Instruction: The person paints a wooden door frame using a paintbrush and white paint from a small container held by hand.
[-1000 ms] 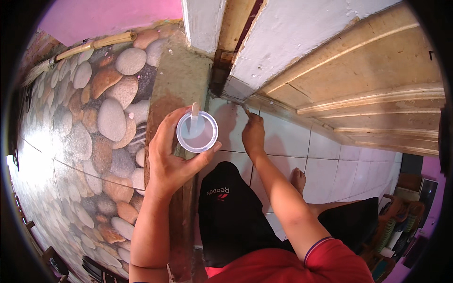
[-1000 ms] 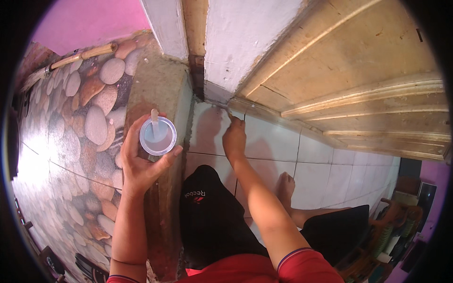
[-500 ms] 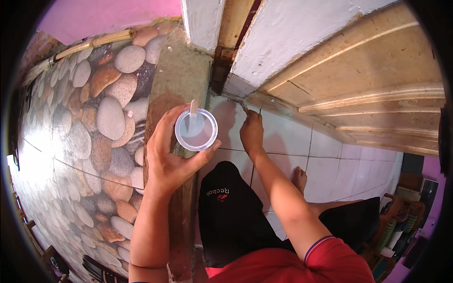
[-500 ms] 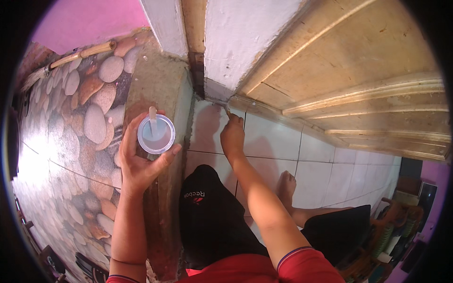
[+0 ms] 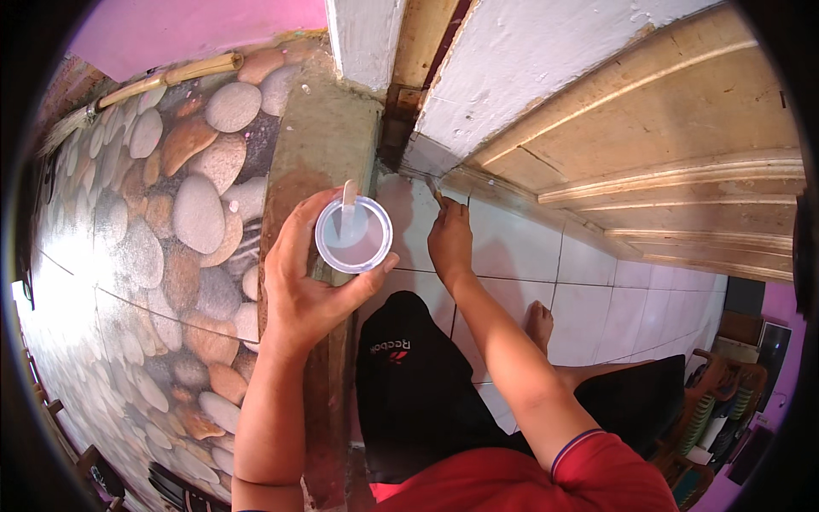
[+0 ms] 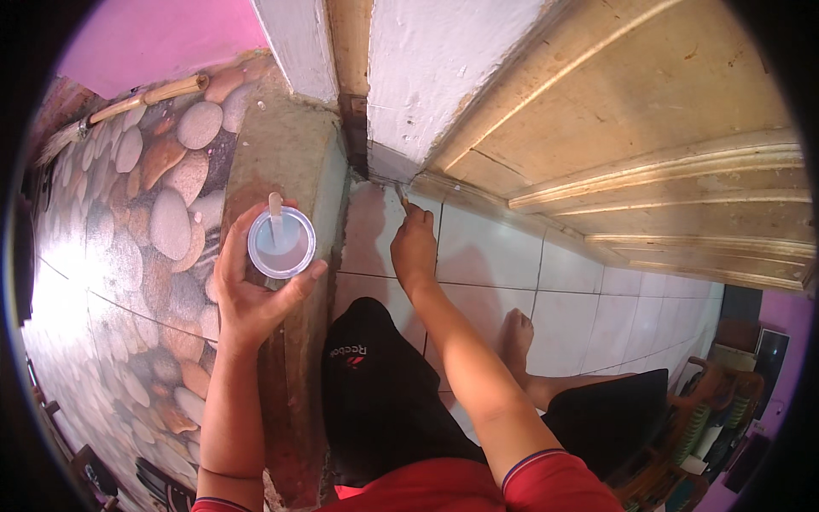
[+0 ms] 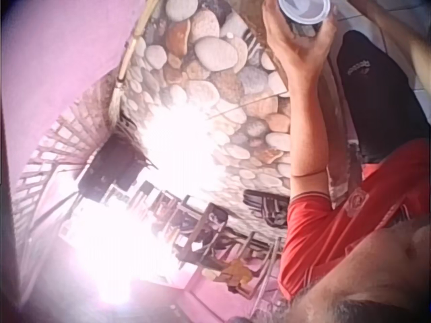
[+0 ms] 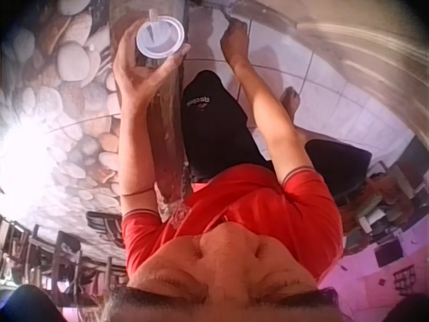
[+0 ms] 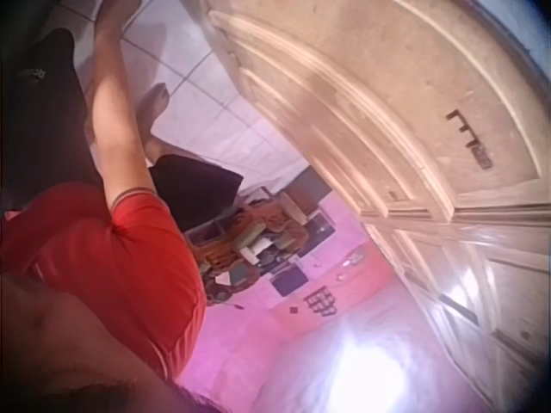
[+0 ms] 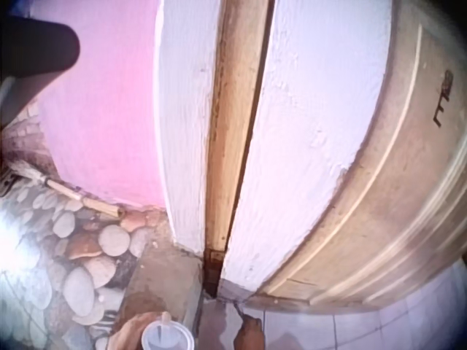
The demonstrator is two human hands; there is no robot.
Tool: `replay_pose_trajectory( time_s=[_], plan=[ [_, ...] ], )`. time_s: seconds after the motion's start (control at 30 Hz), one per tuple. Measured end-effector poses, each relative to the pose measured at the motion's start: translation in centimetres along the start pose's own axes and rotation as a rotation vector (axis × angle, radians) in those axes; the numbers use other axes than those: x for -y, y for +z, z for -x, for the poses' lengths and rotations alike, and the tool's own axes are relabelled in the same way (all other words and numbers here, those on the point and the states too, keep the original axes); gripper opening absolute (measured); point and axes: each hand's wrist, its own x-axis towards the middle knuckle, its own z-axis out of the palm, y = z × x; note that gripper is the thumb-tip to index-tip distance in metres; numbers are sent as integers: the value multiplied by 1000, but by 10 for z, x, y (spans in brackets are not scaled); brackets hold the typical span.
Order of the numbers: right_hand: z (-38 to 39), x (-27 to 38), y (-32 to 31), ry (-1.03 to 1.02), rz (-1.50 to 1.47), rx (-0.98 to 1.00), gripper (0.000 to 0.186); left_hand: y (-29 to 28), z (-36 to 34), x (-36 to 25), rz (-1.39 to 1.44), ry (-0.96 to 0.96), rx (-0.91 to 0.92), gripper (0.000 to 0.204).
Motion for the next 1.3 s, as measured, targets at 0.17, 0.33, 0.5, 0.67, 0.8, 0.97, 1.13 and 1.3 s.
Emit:
replay_pose_trajectory(
  time_s=[0.17, 0.33, 0.5, 0.67, 0.8, 0.97, 1.13, 1.3],
  plan=[
    [-9, 27, 7, -83, -59, 20, 24, 3, -1, -2, 54, -26, 5, 75],
    [-5, 15, -2, -42, -34, 19, 26, -1, -1, -3, 0, 8, 7, 74],
    [-8, 20, 3, -46, -31, 40, 27, 1, -1, -2, 10, 7, 4, 73],
    [-7, 25, 5, -15, -30, 68, 26, -2, 0, -2, 32, -28, -7, 73],
    [-4, 2, -2, -8, 13, 7, 26, 0, -1, -2, -2, 16, 1, 74],
    [-9, 28, 12, -110, -84, 33, 24, 1, 0, -1, 18, -5, -4, 74],
    [4, 19, 23, -60, 10, 127, 26, -2, -1, -3, -59, 19, 15, 74],
    [-4, 7, 39, -83, 48, 148, 32, 0, -2, -2, 7, -2, 11, 74]
  ],
)
